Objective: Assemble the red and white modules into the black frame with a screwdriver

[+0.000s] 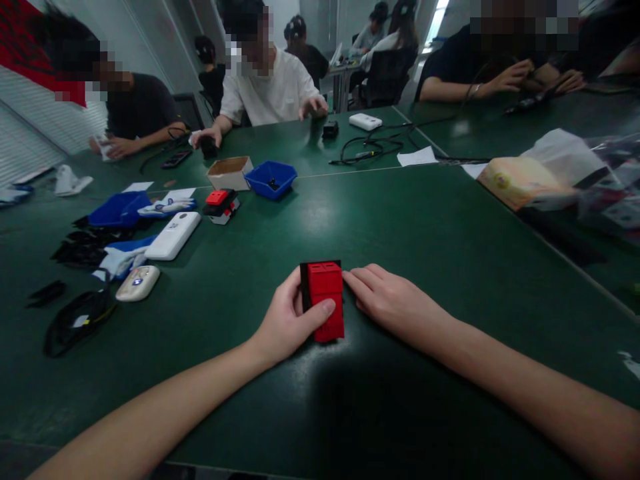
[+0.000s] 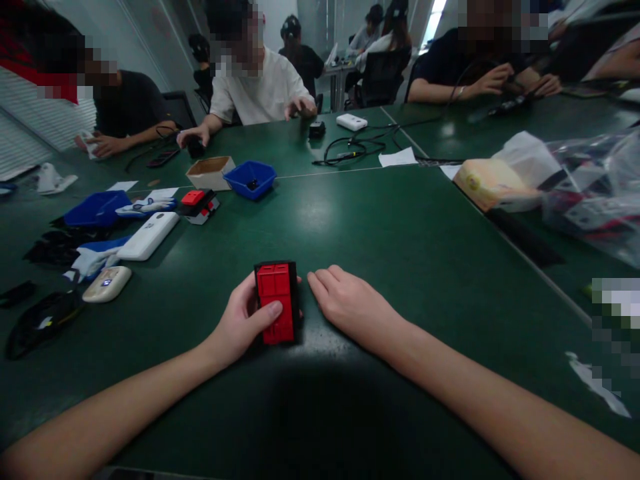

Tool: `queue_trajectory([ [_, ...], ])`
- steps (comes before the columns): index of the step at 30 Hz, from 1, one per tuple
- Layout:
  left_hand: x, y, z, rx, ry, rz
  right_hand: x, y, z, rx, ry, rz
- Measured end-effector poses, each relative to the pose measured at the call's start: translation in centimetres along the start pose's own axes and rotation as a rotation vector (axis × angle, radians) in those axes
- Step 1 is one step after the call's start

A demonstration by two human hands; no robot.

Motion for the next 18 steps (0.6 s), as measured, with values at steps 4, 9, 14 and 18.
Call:
queue_trajectory([
  [4,0.4,0.5,0.6,-0.098,0.02,0.032,-0.5,-0.3,0.7,0.009,-0.07,0.037],
  [9,0.3,0.3,0.9,-0.087,0.027,0.077,-1.0,-0.3,0.7,0.002,-0.12,0.124],
  [14,0.1,-0.3,1.7,-0.056,0.034,0.08,-1.4,1.3,0.7,-0.057,-0.162,0.24],
  [18,0.4,-0.5,3.0,-0.033,0.025,0.025,-2.0,4.2,0.2,-0.283,-0.275,0.509],
])
Point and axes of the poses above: each hand's wrist, its own z-axis towards the middle knuckle, its own y-axis out of the back of the hand, x = y × z, the point moved 4 cm from there along z, towards the middle knuckle, and after that the axes turned 7 degrees about z, right-handed, at the moved point
